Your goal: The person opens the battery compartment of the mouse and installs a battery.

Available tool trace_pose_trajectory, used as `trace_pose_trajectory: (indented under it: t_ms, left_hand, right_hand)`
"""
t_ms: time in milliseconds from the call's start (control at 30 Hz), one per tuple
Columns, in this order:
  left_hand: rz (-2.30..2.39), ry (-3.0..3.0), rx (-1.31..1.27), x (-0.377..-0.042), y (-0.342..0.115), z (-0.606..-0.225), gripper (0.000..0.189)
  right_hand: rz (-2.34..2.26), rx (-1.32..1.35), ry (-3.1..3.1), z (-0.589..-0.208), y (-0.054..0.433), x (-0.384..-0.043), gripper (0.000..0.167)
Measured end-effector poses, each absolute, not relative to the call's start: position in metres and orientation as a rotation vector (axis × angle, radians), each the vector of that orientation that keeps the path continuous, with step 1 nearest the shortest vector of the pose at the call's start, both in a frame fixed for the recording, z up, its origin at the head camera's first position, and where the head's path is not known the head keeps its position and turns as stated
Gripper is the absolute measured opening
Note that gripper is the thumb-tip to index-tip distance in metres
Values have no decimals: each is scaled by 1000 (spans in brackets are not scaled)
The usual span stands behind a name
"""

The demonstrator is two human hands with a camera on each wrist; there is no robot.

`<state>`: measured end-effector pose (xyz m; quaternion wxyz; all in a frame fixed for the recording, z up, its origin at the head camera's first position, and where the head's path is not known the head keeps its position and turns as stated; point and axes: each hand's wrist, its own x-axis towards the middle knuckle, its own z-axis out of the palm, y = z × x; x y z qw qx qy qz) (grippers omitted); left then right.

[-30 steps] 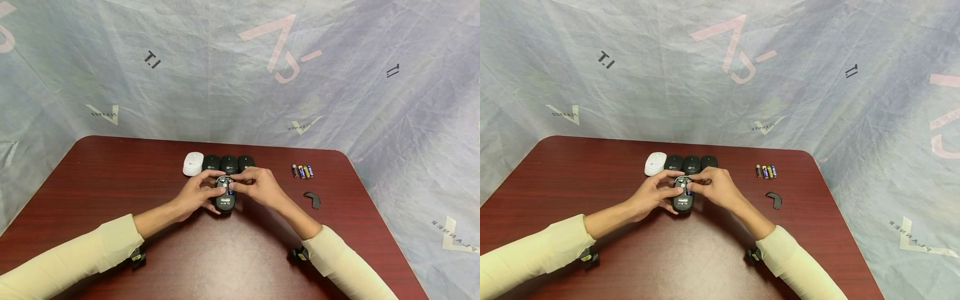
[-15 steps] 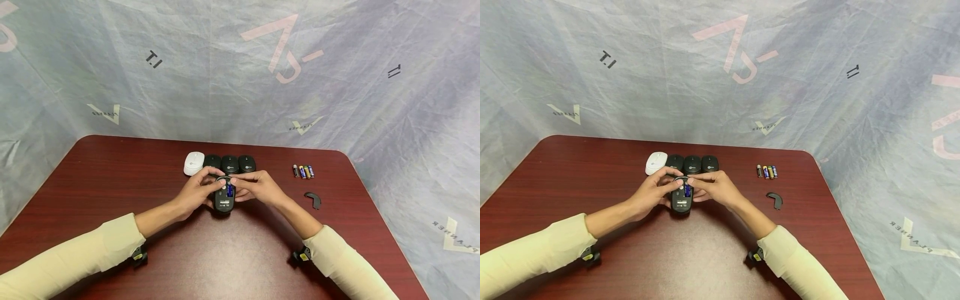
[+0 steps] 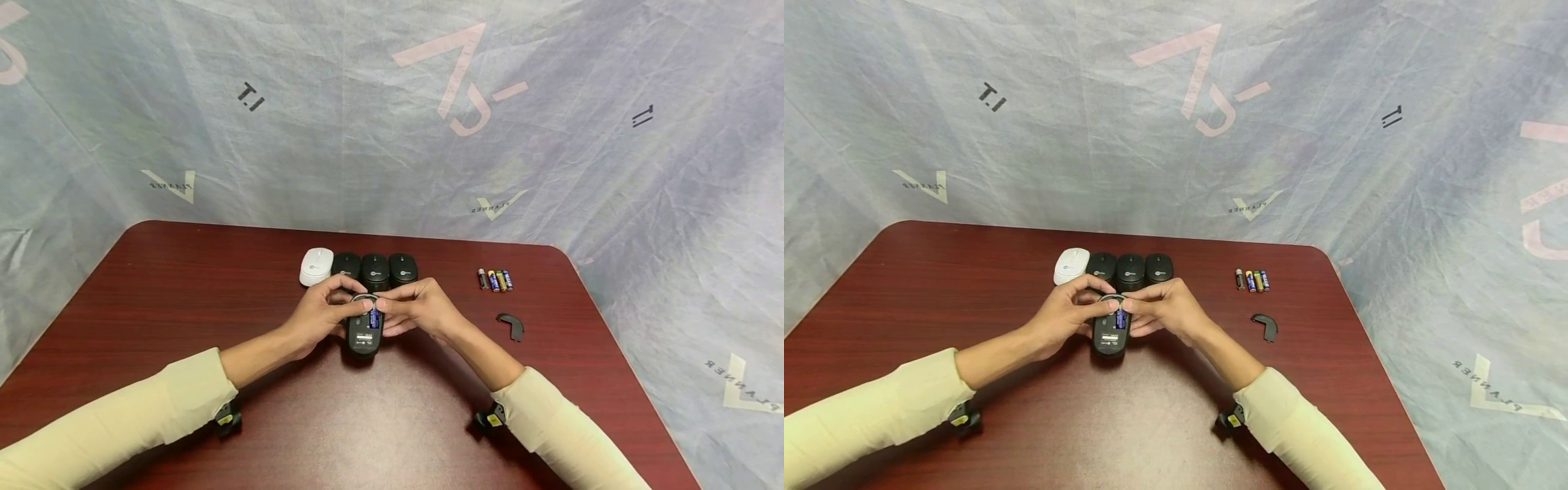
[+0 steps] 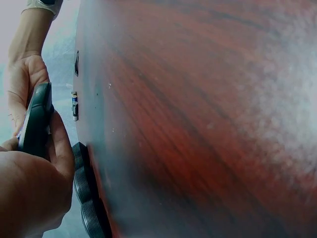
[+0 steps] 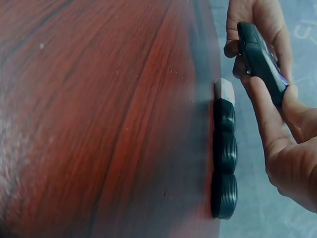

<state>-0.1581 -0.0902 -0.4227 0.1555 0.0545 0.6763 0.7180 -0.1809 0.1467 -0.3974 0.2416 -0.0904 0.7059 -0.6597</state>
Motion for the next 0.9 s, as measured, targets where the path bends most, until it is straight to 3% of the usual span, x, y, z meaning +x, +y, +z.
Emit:
trace_pose_trajectory:
  t_ms: [533,900]
  left_hand:
    - [2059,2018,119,-160,-93,-428,37]
    - [2020,1978,133,-162,-100,-433,45]
  right_hand:
    - [-1655,-492,2198,-399,134,-182,25]
    - [-1707,-440,2208,-406,130,-181,25]
